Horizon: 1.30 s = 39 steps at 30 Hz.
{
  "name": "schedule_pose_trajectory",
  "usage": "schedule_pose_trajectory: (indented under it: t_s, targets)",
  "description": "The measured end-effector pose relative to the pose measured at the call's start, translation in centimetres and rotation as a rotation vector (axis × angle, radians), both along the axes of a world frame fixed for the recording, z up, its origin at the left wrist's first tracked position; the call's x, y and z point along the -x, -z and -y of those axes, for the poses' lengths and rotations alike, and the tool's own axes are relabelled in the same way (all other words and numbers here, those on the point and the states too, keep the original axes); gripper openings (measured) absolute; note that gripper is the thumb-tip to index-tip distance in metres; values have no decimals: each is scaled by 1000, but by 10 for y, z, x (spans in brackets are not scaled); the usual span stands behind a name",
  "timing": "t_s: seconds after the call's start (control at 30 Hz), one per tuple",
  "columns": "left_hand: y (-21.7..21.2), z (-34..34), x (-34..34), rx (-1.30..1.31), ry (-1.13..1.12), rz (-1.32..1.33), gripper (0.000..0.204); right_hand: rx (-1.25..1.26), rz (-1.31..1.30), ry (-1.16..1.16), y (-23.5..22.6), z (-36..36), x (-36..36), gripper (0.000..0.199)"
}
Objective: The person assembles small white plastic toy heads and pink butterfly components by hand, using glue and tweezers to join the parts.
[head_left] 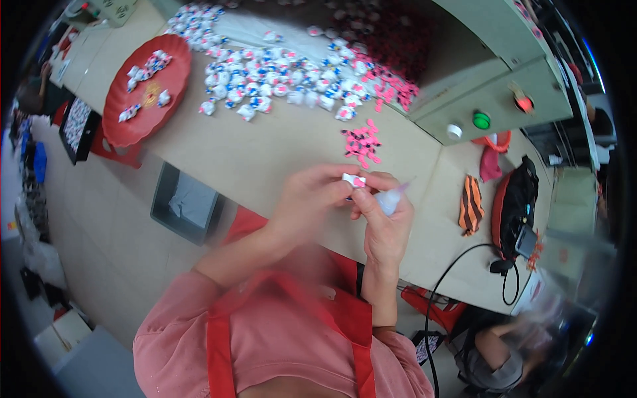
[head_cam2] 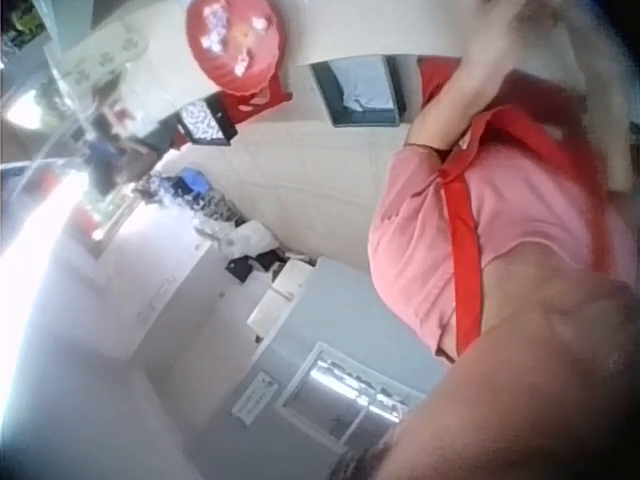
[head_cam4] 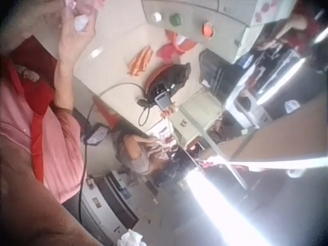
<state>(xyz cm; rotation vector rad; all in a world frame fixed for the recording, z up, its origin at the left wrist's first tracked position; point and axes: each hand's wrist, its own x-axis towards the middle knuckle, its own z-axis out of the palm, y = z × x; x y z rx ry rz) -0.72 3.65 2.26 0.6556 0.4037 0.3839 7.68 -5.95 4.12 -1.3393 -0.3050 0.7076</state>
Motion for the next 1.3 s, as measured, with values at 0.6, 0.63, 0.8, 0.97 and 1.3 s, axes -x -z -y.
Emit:
schedule_pose_trajectory:
  t_s: [0.6, 0.63, 0.8, 0.97, 1.3]
  targets:
    - [17, -125, 40, -1829, -634, -733, 29, -2, -84, -75, 11, -21, 2, 37]
    - [25, -125, 37, -1830, -636, -727, 29, -4, -81, -72, 10, -18, 4, 37]
    - [12, -113, 30, -1149, -444, -462, 19, -16, 173, 14, 10, 2, 2, 42]
    - [-13, -55, 7, 7, -149, 95, 21, -78, 78, 61, -13, 2, 5, 38]
    - [-22, -15, -14, -1, 103, 4, 34, -118, 667, 485, -11, 24, 10, 34]
